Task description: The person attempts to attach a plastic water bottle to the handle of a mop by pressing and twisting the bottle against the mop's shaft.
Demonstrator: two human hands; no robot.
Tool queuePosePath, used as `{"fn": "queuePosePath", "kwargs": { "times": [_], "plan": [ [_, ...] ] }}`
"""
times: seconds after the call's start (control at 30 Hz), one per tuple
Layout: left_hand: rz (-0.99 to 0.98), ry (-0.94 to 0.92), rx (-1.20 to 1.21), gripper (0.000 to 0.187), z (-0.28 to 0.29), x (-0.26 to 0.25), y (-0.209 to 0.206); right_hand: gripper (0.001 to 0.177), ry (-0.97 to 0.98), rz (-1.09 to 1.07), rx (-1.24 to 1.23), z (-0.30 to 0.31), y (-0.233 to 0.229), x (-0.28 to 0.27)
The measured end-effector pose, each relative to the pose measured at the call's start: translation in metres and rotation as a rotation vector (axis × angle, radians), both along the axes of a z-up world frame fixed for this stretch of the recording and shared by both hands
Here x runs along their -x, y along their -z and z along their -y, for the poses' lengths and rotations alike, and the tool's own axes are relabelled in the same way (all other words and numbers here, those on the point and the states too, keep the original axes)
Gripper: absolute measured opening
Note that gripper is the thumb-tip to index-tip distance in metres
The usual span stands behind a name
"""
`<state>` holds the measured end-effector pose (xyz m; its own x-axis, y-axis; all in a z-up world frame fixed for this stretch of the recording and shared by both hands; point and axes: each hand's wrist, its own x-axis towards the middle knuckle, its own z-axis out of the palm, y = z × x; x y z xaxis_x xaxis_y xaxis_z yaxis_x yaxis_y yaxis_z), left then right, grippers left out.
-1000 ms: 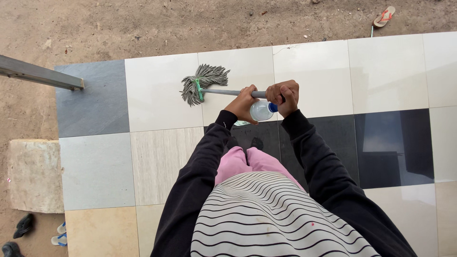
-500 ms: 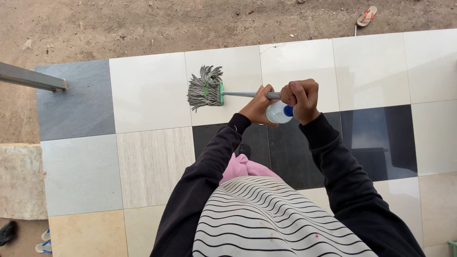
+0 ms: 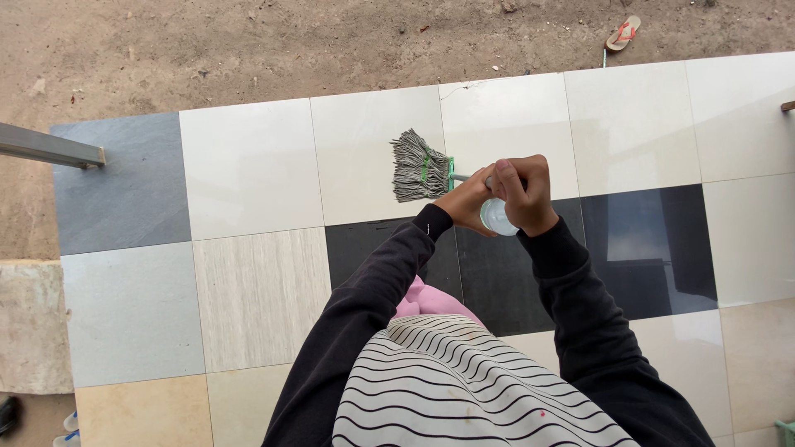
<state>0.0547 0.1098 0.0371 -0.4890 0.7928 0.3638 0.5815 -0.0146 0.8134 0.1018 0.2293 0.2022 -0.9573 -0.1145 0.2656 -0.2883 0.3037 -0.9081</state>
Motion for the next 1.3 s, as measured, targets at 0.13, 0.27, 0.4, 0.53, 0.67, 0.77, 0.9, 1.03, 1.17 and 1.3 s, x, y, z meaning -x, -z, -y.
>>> {"fn": "queuePosePath", "kwargs": {
  "times": [0.13, 0.27, 0.4, 0.53, 0.67, 0.77, 0.9, 1.03, 1.17, 1.3],
  "plan": [
    [0.013, 0.064, 0.163, 0.079, -0.007, -0.003, -0.015, 0.053, -0.069, -0.04, 0.212, -0.019, 0.003, -0.007],
    [-0.012, 0.067, 0.18, 0.073, -0.005, -0.012, -0.032, 0.052, -0.086, -0.045, 0.337, -0.036, 0.001, -0.019],
    [-0.089, 0.03, 0.2, 0.075, 0.002, -0.021, -0.028, 0.051, -0.048, -0.041, 0.478, -0.047, 0.013, -0.025],
    [-0.089, -0.043, 0.241, 0.074, 0.038, -0.031, -0.001, 0.049, -0.089, -0.034, 0.607, -0.03, 0.048, -0.029],
    [-0.025, -0.123, 0.292, 0.072, 0.092, -0.043, 0.031, 0.047, -0.173, 0.074, 0.627, 0.01, 0.085, -0.029],
    [-0.039, -0.191, 0.301, 0.07, 0.128, -0.045, 0.047, 0.048, -0.226, 0.131, 0.615, 0.041, 0.103, -0.027],
    [-0.004, -0.26, 0.274, 0.068, 0.137, -0.054, 0.053, 0.049, -0.239, 0.146, 0.605, 0.055, 0.102, -0.03],
    [-0.035, -0.236, 0.19, 0.073, 0.109, -0.056, 0.037, 0.05, -0.24, 0.112, 0.532, 0.037, 0.069, -0.035],
    [0.012, -0.176, 0.095, 0.069, 0.067, -0.052, 0.007, 0.05, -0.225, 0.056, 0.407, 0.011, 0.021, -0.035],
    [0.0, -0.115, -0.014, 0.068, 0.034, -0.051, -0.009, 0.051, -0.188, 0.055, 0.247, -0.001, -0.01, -0.039]
  ]
}}
